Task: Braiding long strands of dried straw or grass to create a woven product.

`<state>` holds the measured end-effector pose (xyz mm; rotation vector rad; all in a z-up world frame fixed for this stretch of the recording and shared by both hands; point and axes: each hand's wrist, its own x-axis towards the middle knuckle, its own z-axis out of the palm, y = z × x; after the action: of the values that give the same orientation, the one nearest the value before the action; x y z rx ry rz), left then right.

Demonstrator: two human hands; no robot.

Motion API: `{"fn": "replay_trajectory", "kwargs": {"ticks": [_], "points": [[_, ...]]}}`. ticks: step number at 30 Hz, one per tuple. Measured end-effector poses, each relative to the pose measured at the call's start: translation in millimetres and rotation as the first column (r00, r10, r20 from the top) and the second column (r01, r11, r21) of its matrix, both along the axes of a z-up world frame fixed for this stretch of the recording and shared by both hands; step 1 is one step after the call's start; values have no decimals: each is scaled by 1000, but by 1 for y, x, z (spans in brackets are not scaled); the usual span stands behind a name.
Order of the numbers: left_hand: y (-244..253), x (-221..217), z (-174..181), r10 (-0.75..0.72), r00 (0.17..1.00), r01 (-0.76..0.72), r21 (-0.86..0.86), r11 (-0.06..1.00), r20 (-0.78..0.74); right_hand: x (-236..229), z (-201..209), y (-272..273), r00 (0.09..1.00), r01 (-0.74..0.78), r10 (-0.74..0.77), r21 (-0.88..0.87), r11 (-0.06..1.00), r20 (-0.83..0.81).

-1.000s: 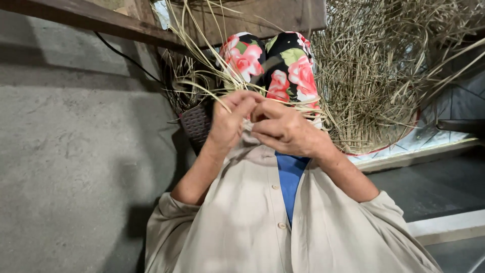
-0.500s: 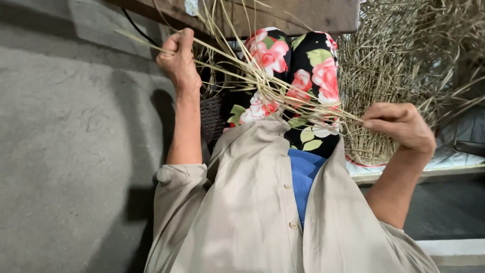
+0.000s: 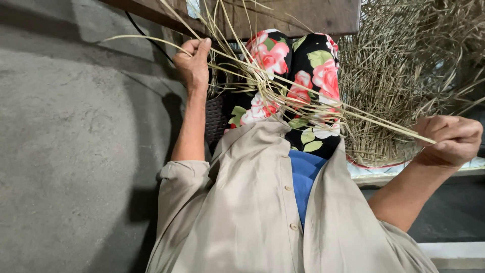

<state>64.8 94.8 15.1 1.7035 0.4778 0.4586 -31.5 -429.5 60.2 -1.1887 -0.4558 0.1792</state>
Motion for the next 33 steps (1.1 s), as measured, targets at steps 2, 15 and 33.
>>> {"fn": "replay_trajectory", "kwargs": {"ticks": [2, 15, 33], "points": [[0, -1, 1, 5, 1000, -5, 139, 990, -1, 3, 9, 10, 997, 63, -62, 17, 998, -48], [-92, -44, 116, -652, 757, 425, 795, 432, -50, 73, 84, 239, 854, 324, 139, -721, 613, 502], [-90, -40, 82, -621, 783, 456, 703, 546, -25, 77, 61, 247, 947, 212, 45, -728, 652, 317]]}}
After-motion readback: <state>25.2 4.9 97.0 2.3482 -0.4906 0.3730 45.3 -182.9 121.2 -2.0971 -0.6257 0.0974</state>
